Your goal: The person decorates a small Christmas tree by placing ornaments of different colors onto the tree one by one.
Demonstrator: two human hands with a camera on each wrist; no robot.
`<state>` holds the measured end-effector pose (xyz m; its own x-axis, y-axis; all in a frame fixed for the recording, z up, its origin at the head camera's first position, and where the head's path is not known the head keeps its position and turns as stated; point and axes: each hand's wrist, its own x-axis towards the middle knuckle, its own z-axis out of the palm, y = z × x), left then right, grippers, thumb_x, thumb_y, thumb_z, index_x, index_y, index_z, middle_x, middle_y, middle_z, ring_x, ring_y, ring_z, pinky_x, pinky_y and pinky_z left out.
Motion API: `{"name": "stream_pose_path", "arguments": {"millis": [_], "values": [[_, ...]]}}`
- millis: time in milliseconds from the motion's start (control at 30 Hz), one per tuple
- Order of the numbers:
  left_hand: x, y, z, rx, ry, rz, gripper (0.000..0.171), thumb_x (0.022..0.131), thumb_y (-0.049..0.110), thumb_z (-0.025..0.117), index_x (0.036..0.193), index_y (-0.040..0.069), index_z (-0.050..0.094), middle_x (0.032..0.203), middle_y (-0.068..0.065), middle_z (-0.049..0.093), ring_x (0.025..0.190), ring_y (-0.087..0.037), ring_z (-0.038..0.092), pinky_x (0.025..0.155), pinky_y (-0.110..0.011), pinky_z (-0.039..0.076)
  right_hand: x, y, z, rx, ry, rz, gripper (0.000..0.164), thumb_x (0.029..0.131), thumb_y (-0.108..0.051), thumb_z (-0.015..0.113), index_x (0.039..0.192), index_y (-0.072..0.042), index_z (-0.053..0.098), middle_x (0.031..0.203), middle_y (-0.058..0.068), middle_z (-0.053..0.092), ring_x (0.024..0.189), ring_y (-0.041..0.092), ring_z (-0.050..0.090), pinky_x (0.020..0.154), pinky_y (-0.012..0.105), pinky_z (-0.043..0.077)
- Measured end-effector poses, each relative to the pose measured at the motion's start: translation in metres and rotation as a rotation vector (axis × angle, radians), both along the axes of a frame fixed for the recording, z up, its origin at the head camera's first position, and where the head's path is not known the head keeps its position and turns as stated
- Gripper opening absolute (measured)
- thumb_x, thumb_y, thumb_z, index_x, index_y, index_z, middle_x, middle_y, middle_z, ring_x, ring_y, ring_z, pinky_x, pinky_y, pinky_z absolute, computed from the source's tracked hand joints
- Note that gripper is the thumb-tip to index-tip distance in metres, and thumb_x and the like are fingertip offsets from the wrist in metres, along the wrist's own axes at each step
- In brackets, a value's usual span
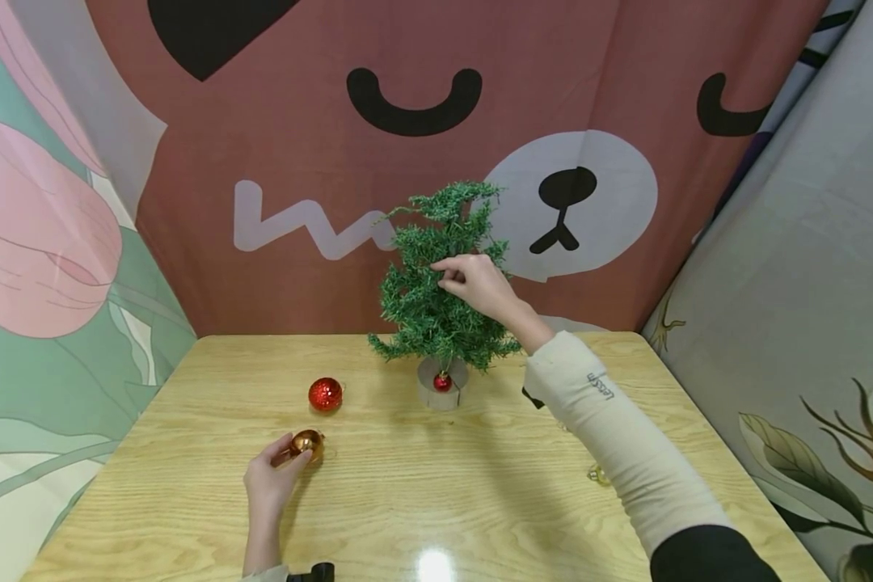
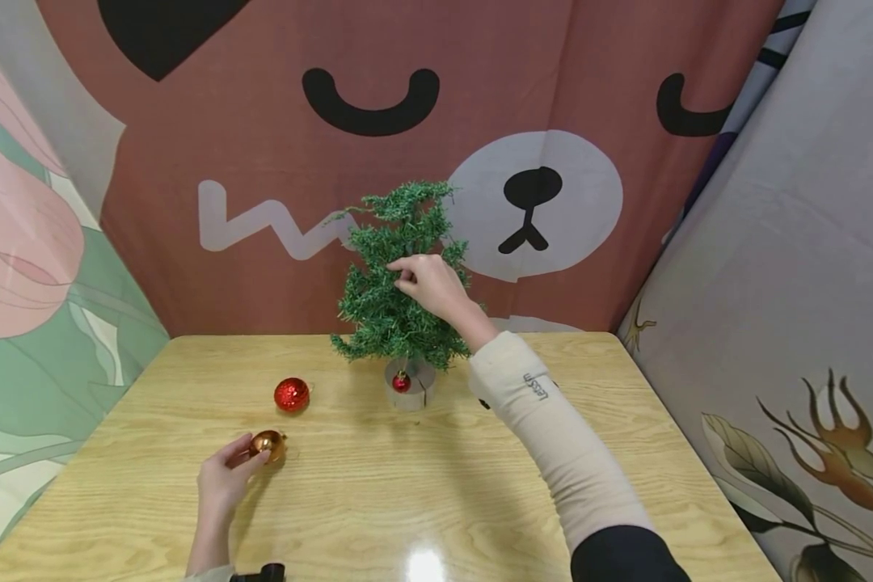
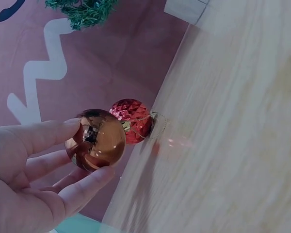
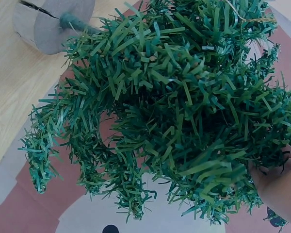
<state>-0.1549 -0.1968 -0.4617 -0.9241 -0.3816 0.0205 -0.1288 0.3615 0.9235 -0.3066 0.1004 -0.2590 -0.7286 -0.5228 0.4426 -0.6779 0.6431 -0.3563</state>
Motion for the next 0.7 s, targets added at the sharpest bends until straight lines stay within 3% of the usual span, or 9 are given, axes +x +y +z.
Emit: {"name": "stream_pose_path", "arguments": {"millis": [200,500,700], "values": [[0.0,0.0023,0.0035,0.08,-0.003,0.007,0.044,0.08,0.005,0.064,0.119,-0.01,0.051,0.115,-0.03,0.051,0.102,-0.036,0.051,0.062,-0.008,0.041,-0.0006,0.0001,-0.0004,-0.002,-0.002,0.001,0.027,0.087,-0.007,0.058,0.114,-0.003,0.061,0.079,0.005,0.063,0.064,0.013,0.056,0.061,0.028,0.046],[-0.002,0.0018,0.003,0.237,-0.016,-0.024,0.047,0.081,0.007,0.064,0.123,-0.008,0.047,0.121,-0.027,0.047,0.08,0.004,0.049,0.068,-0.01,0.043,-0.0001,-0.0001,0.0005,-0.001,-0.015,-0.002,0.028,0.087,-0.007,0.058,0.114,-0.004,0.061,0.079,0.005,0.063,0.066,0.013,0.057,0.062,0.029,0.047],[-0.0034,0.0034,0.0047,0.373,0.007,-0.053,0.051,0.082,0.003,0.063,0.126,-0.01,0.043,0.126,-0.029,0.042,0.079,0.008,0.051,0.073,-0.013,0.045,-0.001,0.0,0.0003,0.001,-0.018,-0.002,0.027,0.087,-0.007,0.058,0.114,-0.003,0.061,0.079,0.006,0.063,0.066,0.013,0.058,0.063,0.029,0.048]]}}
